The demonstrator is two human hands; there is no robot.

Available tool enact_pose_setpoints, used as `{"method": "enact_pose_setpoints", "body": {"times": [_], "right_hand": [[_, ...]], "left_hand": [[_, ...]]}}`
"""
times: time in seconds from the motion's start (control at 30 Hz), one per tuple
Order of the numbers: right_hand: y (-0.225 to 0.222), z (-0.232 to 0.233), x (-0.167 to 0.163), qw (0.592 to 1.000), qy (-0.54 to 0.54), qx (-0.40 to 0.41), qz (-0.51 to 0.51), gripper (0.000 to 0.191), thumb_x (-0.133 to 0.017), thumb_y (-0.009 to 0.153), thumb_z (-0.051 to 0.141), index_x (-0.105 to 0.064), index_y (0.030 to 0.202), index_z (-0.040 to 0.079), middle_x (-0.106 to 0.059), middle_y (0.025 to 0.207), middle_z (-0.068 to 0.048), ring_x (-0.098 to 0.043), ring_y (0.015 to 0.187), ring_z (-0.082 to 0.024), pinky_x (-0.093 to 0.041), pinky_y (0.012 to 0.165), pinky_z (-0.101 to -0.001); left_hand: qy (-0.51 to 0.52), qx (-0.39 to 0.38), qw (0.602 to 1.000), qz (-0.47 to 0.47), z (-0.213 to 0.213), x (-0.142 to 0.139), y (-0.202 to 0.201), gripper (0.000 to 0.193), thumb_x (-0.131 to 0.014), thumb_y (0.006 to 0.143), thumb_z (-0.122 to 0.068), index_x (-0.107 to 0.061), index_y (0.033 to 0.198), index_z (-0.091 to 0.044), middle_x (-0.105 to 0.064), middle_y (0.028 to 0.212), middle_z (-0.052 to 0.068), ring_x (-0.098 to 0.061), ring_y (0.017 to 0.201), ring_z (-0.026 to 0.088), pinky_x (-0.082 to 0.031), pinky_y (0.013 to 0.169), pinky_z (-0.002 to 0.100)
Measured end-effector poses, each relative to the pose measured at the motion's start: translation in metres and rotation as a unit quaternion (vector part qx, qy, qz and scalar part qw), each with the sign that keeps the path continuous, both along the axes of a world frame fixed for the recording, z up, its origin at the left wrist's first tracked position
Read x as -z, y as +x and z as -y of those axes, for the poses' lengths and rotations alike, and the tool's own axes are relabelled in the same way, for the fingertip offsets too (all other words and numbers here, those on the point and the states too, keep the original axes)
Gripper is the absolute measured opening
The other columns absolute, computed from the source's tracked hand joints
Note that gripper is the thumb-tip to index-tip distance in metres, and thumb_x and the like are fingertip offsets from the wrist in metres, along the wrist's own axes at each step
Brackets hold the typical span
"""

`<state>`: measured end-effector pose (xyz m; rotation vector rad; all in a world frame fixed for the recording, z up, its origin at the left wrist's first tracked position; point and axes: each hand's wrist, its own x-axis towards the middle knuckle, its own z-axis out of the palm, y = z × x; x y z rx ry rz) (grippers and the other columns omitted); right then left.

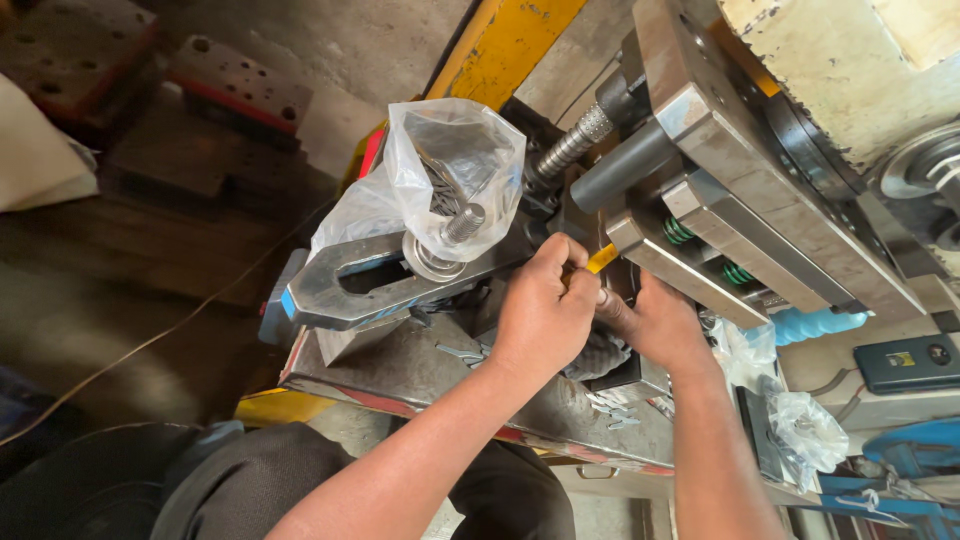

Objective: The person operates a manual metal press in a workshop, repeatedly placing small metal pieces into the press die and using a yellow-handled tool to assist with positioning and removal. The person collects the processed metal pieces into a plastic bag on the machine table.

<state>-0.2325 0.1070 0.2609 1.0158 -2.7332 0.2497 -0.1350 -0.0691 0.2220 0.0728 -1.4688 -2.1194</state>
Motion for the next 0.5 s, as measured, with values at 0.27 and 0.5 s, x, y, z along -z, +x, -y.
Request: {"method": "enact_pose_setpoints", "body": {"times": [0.27,0.5], "right_hand": [[-0.006,-0.001,0.001,1.000,0.016,0.009,0.001,0.104,-0.055,0.083,0.080,-0.043,0.149,0.000,-0.049,0.145,-0.033,-0.042,0.137,-0.052,-0.035,0.110,-0.0530],[-0.010,-0.007,0.016,0.995,0.011,0.038,-0.096,0.084,-0.057,0.091,0.070,-0.056,0.136,-0.001,-0.065,0.121,-0.032,-0.059,0.112,-0.054,-0.050,0.090,-0.0546]], "left_hand": [[-0.001,-0.002,1.000,0.009,0.003,-0.002,0.004,0.006,-0.059,0.091,-0.009,-0.057,0.094,-0.004,-0.062,0.067,0.012,-0.063,0.057,0.020,-0.050,0.056,0.035],[0.000,-0.020,1.000,-0.016,0.001,0.005,0.003,0.007,-0.059,0.093,-0.010,-0.057,0.096,-0.004,-0.063,0.072,0.013,-0.064,0.061,0.022,-0.051,0.059,0.036]]}}
